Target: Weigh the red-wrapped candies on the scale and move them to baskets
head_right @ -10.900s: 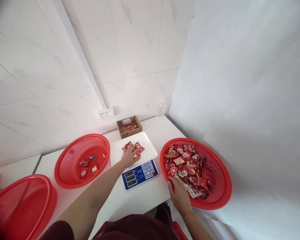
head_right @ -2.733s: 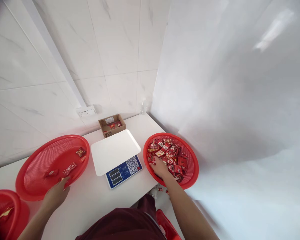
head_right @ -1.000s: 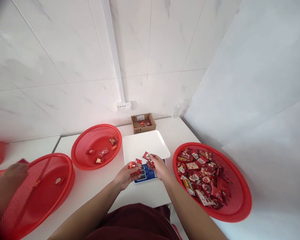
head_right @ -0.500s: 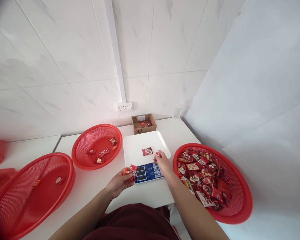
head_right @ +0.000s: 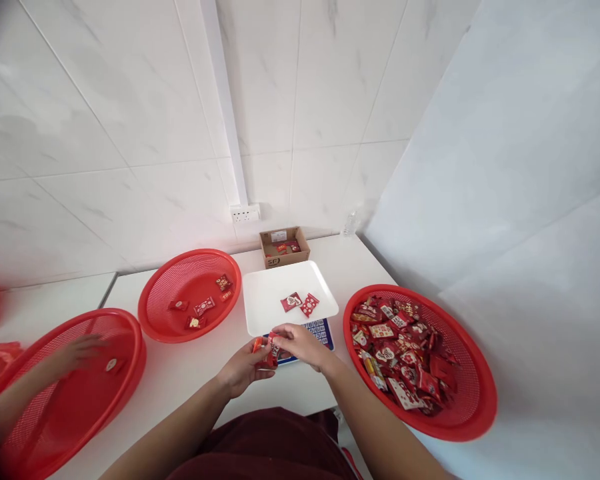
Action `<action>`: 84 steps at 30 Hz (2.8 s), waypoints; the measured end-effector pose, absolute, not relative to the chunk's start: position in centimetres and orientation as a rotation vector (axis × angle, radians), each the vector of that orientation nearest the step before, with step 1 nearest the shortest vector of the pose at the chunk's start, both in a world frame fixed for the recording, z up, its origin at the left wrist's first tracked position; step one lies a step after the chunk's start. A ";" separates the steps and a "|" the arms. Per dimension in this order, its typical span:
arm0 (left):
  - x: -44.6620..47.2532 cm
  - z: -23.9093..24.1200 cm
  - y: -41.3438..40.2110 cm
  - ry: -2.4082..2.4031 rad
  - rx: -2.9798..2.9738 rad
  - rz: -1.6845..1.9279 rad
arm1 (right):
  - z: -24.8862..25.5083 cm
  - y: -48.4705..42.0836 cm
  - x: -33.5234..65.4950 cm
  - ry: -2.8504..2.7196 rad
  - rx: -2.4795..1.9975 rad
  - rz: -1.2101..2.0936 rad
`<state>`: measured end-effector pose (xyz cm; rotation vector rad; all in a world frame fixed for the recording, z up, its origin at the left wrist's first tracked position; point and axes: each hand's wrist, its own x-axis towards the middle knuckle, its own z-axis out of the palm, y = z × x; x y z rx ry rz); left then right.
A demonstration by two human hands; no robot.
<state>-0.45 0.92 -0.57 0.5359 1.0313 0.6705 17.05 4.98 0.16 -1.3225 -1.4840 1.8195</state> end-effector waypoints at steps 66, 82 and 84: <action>7.1 -4.7 12.9 1.323 2.308 0.156 | -4.2 -3.6 31.3 -0.922 -1.890 1.064; 7.0 -6.1 15.5 1.446 2.582 0.039 | -5.5 -3.8 33.2 -1.022 -2.054 0.924; 6.9 -6.0 15.7 1.392 2.581 0.012 | -5.5 -3.5 33.0 -1.057 -2.060 0.914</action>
